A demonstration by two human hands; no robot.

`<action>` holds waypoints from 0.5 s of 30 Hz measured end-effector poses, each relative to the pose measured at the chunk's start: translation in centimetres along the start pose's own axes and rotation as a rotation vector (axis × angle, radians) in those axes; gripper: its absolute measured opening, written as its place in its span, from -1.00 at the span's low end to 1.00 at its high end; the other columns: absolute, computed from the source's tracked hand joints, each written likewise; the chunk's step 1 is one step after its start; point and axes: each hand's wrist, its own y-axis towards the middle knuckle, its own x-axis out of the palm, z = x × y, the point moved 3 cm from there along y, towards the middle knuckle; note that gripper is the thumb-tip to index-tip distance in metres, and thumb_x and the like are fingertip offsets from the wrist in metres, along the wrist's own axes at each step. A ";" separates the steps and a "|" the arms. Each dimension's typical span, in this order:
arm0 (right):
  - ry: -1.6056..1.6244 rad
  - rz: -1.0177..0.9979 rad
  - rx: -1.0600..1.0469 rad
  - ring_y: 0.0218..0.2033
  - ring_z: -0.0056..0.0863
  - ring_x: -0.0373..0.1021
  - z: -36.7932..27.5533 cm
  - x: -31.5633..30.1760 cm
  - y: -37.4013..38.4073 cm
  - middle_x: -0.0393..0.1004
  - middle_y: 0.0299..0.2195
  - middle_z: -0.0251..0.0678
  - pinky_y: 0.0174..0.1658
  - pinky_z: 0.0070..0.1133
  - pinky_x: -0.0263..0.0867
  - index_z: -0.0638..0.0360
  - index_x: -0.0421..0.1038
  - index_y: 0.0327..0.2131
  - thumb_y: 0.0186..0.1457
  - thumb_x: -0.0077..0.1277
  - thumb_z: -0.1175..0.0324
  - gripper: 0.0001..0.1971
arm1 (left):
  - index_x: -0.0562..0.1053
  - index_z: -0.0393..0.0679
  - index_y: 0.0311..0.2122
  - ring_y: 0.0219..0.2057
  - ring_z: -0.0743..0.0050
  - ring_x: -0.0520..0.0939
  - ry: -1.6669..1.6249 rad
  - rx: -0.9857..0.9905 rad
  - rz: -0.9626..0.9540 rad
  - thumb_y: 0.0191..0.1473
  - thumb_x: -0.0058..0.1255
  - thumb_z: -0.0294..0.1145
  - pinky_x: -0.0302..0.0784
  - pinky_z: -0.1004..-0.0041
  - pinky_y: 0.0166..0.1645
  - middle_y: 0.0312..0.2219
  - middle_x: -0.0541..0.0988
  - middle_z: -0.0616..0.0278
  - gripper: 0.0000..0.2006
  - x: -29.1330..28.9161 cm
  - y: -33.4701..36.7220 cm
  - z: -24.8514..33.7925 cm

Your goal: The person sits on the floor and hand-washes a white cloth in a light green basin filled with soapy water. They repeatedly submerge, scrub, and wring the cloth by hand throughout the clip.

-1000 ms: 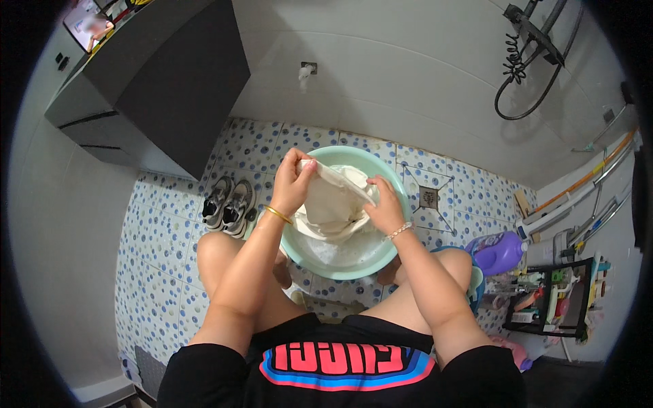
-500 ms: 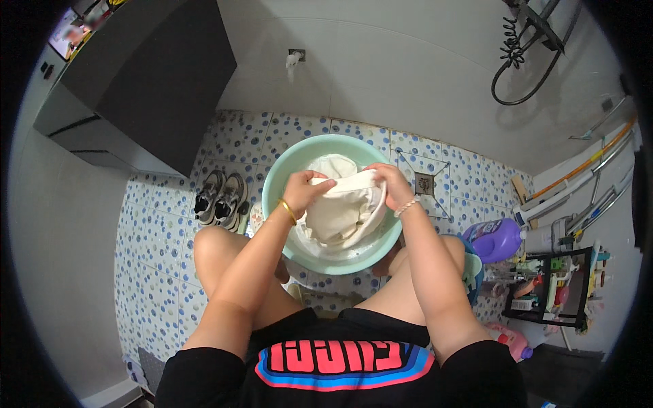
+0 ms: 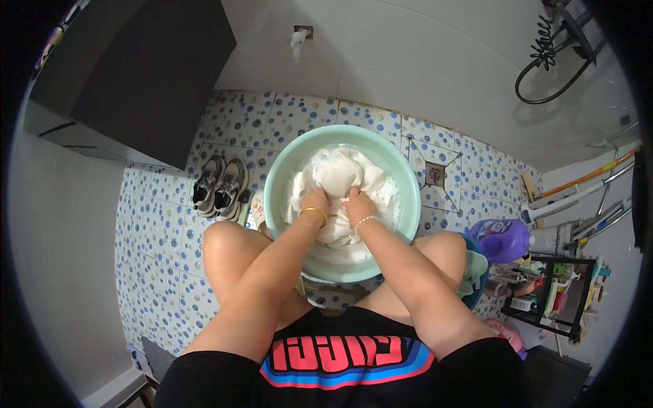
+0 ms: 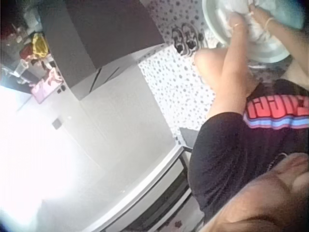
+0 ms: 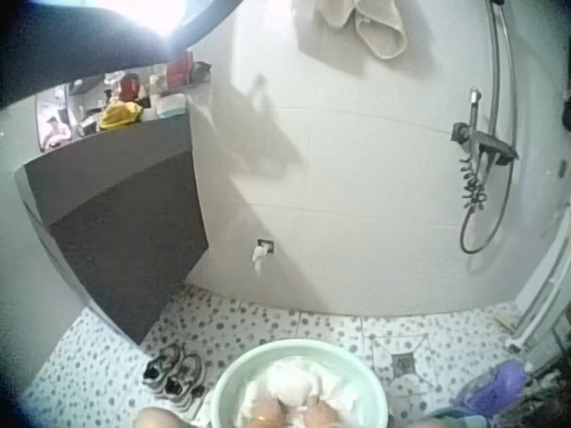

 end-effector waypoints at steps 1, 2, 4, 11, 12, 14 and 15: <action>-0.007 -0.033 0.013 -0.33 -0.17 0.33 -0.2 0.0 0.0 0.37 -0.41 -0.06 -0.27 -0.38 0.25 0.25 0.16 -0.26 -0.04 -0.09 0.27 -0.69 | 0.41 -0.24 -0.36 -0.31 0.07 0.49 0.022 -0.017 -0.054 -0.14 -0.04 -0.35 0.39 0.30 -0.20 -0.39 0.48 -0.06 -0.78 0.2 0.0 0.0; -0.014 -0.067 0.027 -0.33 -0.17 0.33 -0.3 0.0 0.0 0.38 -0.41 -0.05 -0.26 -0.38 0.26 0.26 0.16 -0.25 -0.03 -0.11 0.27 -0.69 | 0.40 -0.25 -0.35 -0.29 0.08 0.49 0.043 -0.034 -0.109 -0.12 -0.07 -0.35 0.39 0.30 -0.19 -0.36 0.47 -0.06 -0.78 0.5 0.0 0.0; 0.034 -0.142 0.049 -0.33 -0.17 0.33 -0.1 0.3 0.7 0.39 -0.43 -0.05 -0.25 -0.37 0.25 0.25 0.18 -0.23 -0.04 -0.11 0.29 -0.69 | 0.40 -0.25 -0.34 -0.29 0.10 0.50 0.120 -0.047 -0.132 -0.11 -0.08 -0.36 0.40 0.32 -0.21 -0.35 0.47 -0.06 -0.78 1.5 0.6 -0.2; 0.411 0.045 0.154 -0.35 -0.16 0.33 0.6 -2.2 1.6 0.40 -0.44 -0.10 -0.26 -0.39 0.22 0.19 0.32 -0.38 -0.12 -0.05 0.34 -0.81 | 0.42 -0.30 -0.35 -0.38 0.16 0.52 -0.305 -0.024 -0.047 -0.13 -0.06 -0.41 0.43 0.41 -0.27 -0.41 0.50 -0.03 -0.79 -3.4 -1.3 2.1; 0.423 0.145 0.184 -0.37 -0.17 0.33 -0.1 -3.7 1.4 0.41 -0.45 -0.12 -0.29 -0.43 0.22 0.21 0.33 -0.43 -0.12 -0.05 0.37 -0.85 | 0.42 -0.29 -0.35 -0.42 0.23 0.52 -0.509 -0.077 -0.066 -0.11 -0.06 -0.39 0.43 0.43 -0.29 -0.44 0.49 0.04 -0.79 -3.3 -1.1 1.6; 0.577 0.322 0.077 -0.39 -0.19 0.33 -0.8 -6.0 1.0 0.40 -0.47 -0.15 -0.31 -0.45 0.22 0.20 0.31 -0.43 -0.11 -0.06 0.41 -0.88 | 0.42 -0.26 -0.33 -0.48 0.36 0.50 -0.923 -0.173 -0.106 -0.08 -0.07 -0.36 0.43 0.48 -0.34 -0.48 0.49 0.16 -0.79 -2.7 -0.1 0.8; 0.609 0.344 0.006 -0.40 -0.19 0.33 -1.7 -7.5 0.3 0.40 -0.48 -0.17 -0.31 -0.46 0.23 0.20 0.31 -0.44 -0.11 -0.07 0.43 -0.89 | 0.42 -0.20 -0.34 -0.51 0.52 0.45 -1.114 -0.188 -0.102 -0.03 -0.11 -0.29 0.41 0.55 -0.40 -0.51 0.45 0.28 -0.79 -3.3 -0.3 1.4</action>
